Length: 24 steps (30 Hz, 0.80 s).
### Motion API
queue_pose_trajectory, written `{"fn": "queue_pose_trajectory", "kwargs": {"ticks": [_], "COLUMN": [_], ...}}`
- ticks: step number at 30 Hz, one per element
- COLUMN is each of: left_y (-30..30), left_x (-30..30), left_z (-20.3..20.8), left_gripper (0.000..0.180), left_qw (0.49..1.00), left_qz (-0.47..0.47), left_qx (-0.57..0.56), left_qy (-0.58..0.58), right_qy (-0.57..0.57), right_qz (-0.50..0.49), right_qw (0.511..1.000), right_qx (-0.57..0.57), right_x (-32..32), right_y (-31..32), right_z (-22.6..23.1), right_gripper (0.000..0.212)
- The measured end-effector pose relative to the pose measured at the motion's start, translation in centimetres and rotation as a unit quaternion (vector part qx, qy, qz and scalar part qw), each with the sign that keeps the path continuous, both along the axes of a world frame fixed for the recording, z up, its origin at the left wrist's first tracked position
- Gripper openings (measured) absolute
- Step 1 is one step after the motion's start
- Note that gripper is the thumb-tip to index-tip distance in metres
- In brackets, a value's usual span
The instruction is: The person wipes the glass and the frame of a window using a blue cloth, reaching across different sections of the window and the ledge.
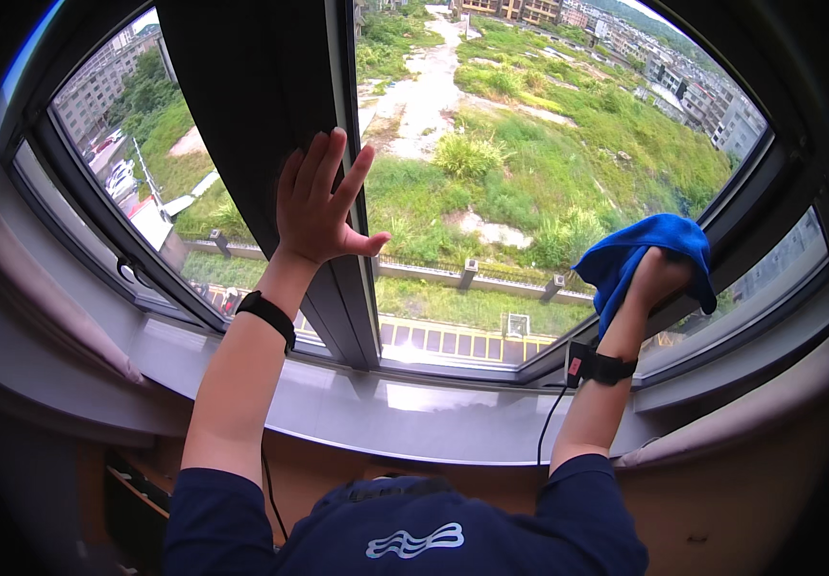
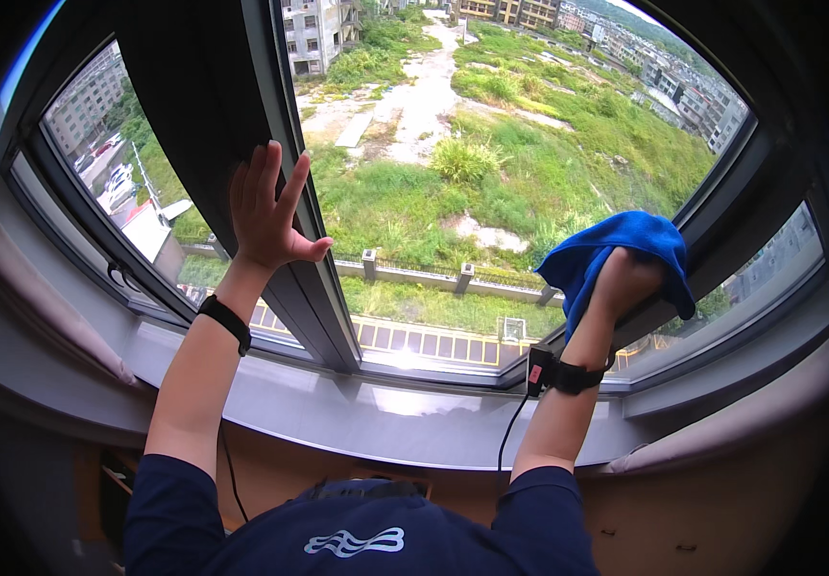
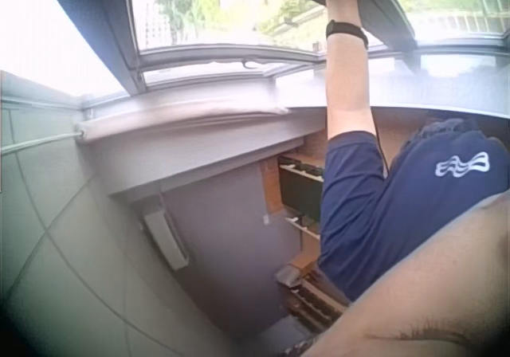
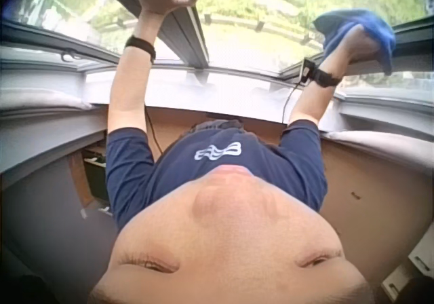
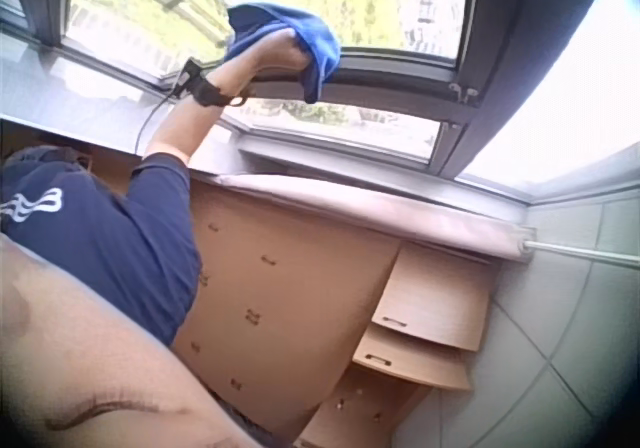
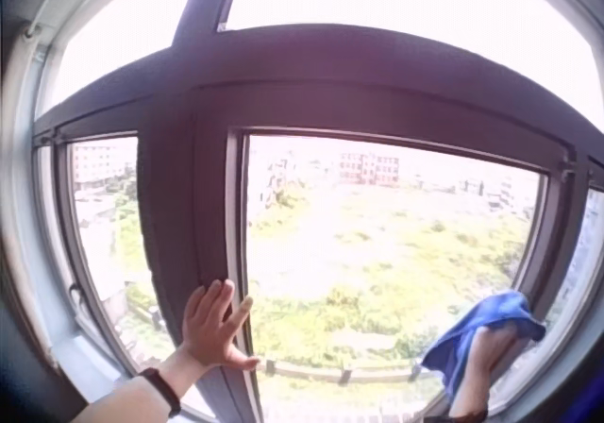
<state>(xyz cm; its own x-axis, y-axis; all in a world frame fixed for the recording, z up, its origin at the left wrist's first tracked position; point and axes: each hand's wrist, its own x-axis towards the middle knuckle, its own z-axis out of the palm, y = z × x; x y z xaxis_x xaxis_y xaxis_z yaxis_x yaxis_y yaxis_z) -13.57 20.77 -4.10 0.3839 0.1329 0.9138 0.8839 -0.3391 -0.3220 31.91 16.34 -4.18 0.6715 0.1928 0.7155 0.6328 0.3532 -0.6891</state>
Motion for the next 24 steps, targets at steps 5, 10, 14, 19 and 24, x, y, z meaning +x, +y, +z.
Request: {"fn": "queue_pose_trajectory", "kwargs": {"ticks": [5, 10, 14, 19, 24], "left_y": [-0.1, 0.0, 0.5, 0.3, 1.0], "left_x": [0.0, 0.2, -0.3, 0.6, 0.6], "left_z": [0.1, 0.1, 0.3, 0.5, 0.2], "left_gripper": [0.097, 0.104, 0.110, 0.105, 0.095], "left_qw": [1.000, 1.000, 1.000, 1.000, 0.999], "left_qz": [-0.024, 0.002, -0.013, -0.023, -0.035], "left_qx": [-0.015, -0.003, -0.001, 0.016, 0.036], "left_qy": [-0.005, -0.005, 0.022, 0.003, 0.012], "right_qy": [-0.339, -0.398, -0.413, -0.399, -0.263], "right_qz": [0.165, 0.395, 0.449, 0.442, 0.314], "right_qw": [0.926, 0.826, 0.792, 0.802, 0.912], "right_qx": [-0.014, -0.051, -0.037, -0.043, -0.031], "right_x": [-17.8, -27.3, -28.1, -26.9, -20.3], "right_y": [2.7, 5.3, 6.2, 5.8, 3.5], "right_z": [-1.0, -0.9, -1.3, -2.3, -1.8], "right_gripper": [0.030, 0.040, 0.047, 0.045, 0.043]}}
